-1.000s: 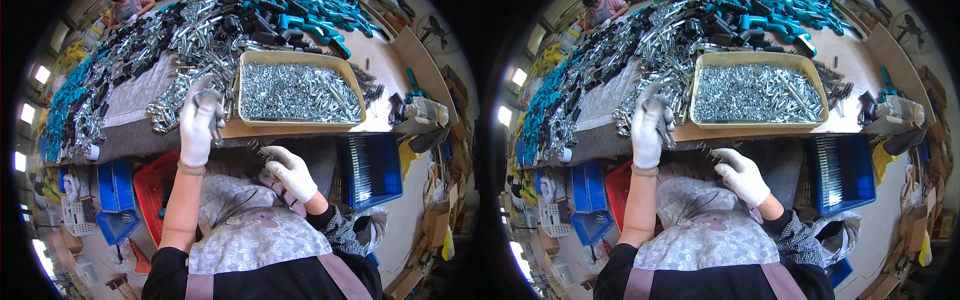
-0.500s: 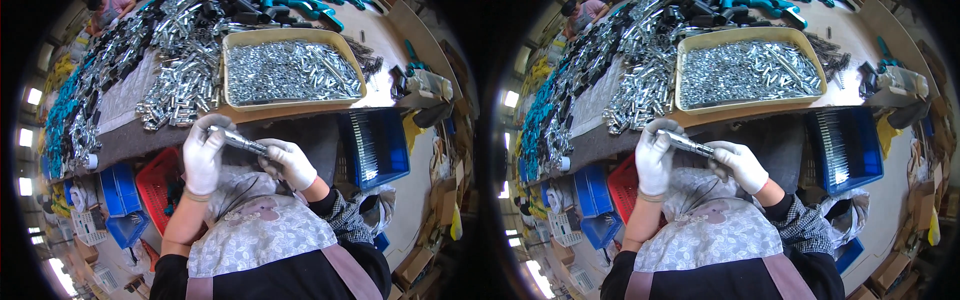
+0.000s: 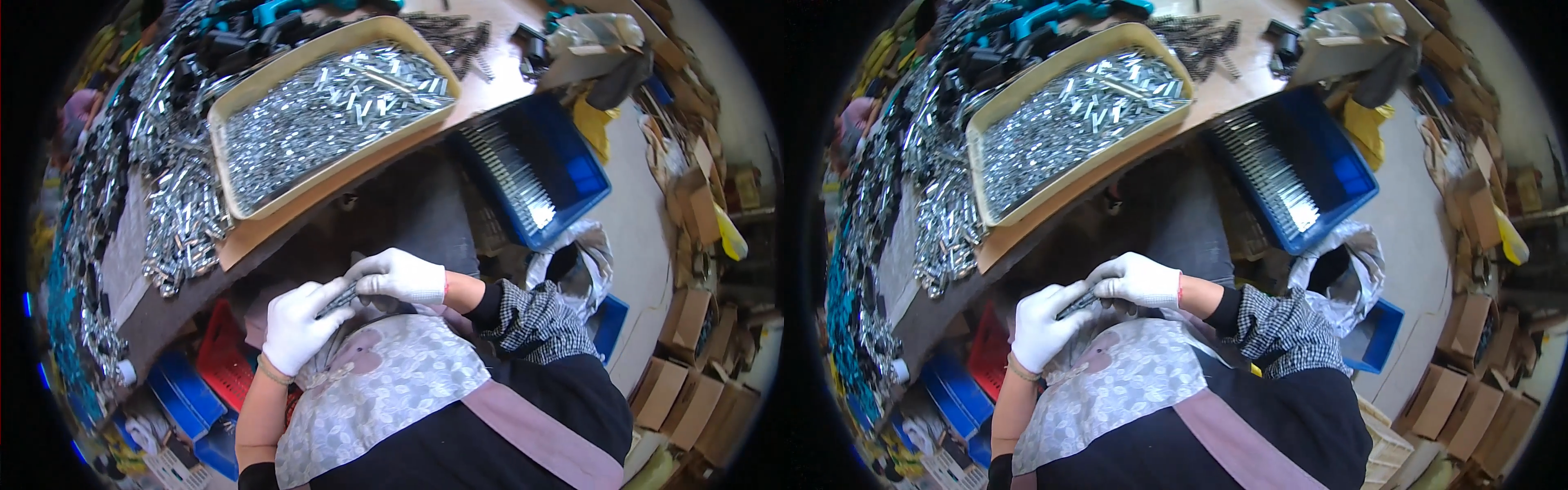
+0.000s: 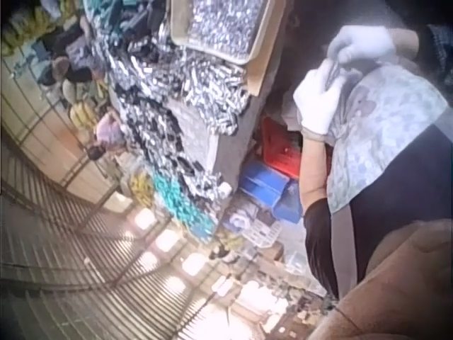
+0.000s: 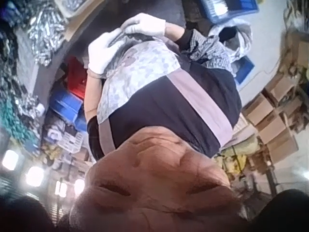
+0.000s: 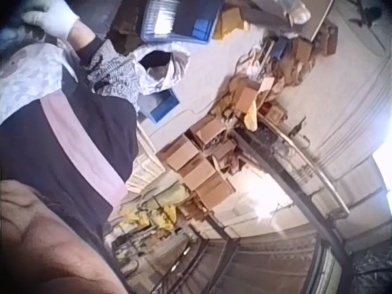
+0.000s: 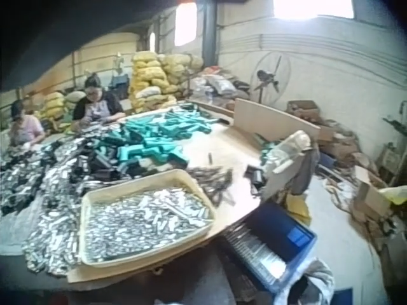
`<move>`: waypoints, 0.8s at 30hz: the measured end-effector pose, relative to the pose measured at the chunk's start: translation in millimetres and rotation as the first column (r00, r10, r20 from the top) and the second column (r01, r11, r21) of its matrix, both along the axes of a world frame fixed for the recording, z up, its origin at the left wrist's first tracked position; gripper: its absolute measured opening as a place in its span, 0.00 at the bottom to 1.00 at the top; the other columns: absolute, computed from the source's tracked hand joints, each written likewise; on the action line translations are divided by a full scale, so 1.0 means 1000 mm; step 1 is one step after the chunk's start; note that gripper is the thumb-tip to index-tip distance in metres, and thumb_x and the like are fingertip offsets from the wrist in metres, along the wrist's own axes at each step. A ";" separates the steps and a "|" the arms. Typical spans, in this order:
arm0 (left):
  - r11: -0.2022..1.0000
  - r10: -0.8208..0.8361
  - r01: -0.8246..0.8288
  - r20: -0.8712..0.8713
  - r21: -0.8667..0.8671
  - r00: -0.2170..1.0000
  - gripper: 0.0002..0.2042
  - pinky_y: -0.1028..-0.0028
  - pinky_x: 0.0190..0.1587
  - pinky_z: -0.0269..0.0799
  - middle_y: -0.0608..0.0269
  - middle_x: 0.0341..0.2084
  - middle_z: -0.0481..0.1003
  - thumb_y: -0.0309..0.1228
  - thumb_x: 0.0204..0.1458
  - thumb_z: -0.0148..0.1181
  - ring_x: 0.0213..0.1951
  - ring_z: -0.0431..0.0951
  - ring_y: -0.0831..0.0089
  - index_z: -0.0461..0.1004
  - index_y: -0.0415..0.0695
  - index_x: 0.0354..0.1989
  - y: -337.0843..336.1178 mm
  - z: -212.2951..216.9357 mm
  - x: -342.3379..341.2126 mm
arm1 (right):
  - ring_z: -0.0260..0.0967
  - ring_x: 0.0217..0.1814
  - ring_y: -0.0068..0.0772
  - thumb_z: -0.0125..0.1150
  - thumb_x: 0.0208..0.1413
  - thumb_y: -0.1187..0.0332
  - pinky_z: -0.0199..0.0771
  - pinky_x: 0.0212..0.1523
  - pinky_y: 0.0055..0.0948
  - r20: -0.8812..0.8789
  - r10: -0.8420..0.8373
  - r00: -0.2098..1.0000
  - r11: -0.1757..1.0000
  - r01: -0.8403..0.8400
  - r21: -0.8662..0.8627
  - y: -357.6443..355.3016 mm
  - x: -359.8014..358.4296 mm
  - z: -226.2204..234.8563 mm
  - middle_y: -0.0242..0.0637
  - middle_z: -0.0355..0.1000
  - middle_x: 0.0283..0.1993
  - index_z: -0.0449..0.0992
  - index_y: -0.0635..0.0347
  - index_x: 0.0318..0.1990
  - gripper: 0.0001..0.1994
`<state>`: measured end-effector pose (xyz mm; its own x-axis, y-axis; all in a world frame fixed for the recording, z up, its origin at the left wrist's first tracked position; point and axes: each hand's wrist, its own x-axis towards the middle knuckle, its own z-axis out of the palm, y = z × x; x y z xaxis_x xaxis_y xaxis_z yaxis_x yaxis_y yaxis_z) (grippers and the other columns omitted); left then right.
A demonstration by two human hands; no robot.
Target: Assembling mechanical hand tools by inserting springs and pins into metal bodies and attaching plastic handles.
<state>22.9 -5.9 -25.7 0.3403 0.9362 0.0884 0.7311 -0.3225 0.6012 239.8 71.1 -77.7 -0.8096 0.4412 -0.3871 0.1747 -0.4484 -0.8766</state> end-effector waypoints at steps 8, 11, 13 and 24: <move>0.978 0.106 -0.089 0.083 -0.188 0.991 0.15 0.68 0.37 0.76 0.51 0.32 0.80 0.33 0.46 0.67 0.32 0.82 0.56 0.80 0.40 0.42 -0.004 -0.013 0.002 | 0.77 0.40 0.43 0.60 0.55 0.67 0.77 0.45 0.34 -0.002 -0.591 0.807 0.415 0.306 0.857 0.086 0.107 -0.018 0.42 0.78 0.37 0.82 0.61 0.39 0.09; 0.913 0.156 -0.124 0.053 -0.388 0.986 0.16 0.68 0.40 0.77 0.50 0.34 0.81 0.33 0.47 0.67 0.35 0.83 0.56 0.80 0.39 0.43 -0.004 -0.014 -0.007 | 0.77 0.37 0.34 0.60 0.53 0.71 0.75 0.43 0.30 0.244 -0.803 0.544 0.398 0.185 0.898 0.143 0.186 -0.063 0.42 0.80 0.35 0.81 0.65 0.41 0.10; 0.874 0.167 -0.137 0.023 -0.466 0.986 0.18 0.69 0.43 0.76 0.48 0.36 0.81 0.33 0.47 0.67 0.37 0.83 0.58 0.79 0.37 0.45 -0.004 -0.017 -0.012 | 0.78 0.41 0.45 0.58 0.54 0.68 0.76 0.45 0.35 0.325 -0.812 0.485 0.403 0.063 0.913 0.171 0.210 -0.096 0.46 0.80 0.38 0.82 0.59 0.41 0.11; 0.798 0.334 -0.196 0.149 -0.570 0.931 0.23 0.68 0.55 0.71 0.48 0.45 0.79 0.29 0.44 0.66 0.48 0.80 0.59 0.76 0.33 0.50 -0.010 -0.015 -0.015 | 0.59 0.71 0.46 0.43 0.63 0.54 0.54 0.71 0.42 0.310 -0.841 0.444 0.105 -0.430 0.897 0.282 0.165 -0.177 0.41 0.64 0.69 0.69 0.52 0.65 0.26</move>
<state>8.4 -16.2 -41.1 0.1061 0.9054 -0.4111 0.5574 0.2882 0.7786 405.0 353.3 -255.1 -0.2441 0.9325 0.2664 0.9597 0.2718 -0.0720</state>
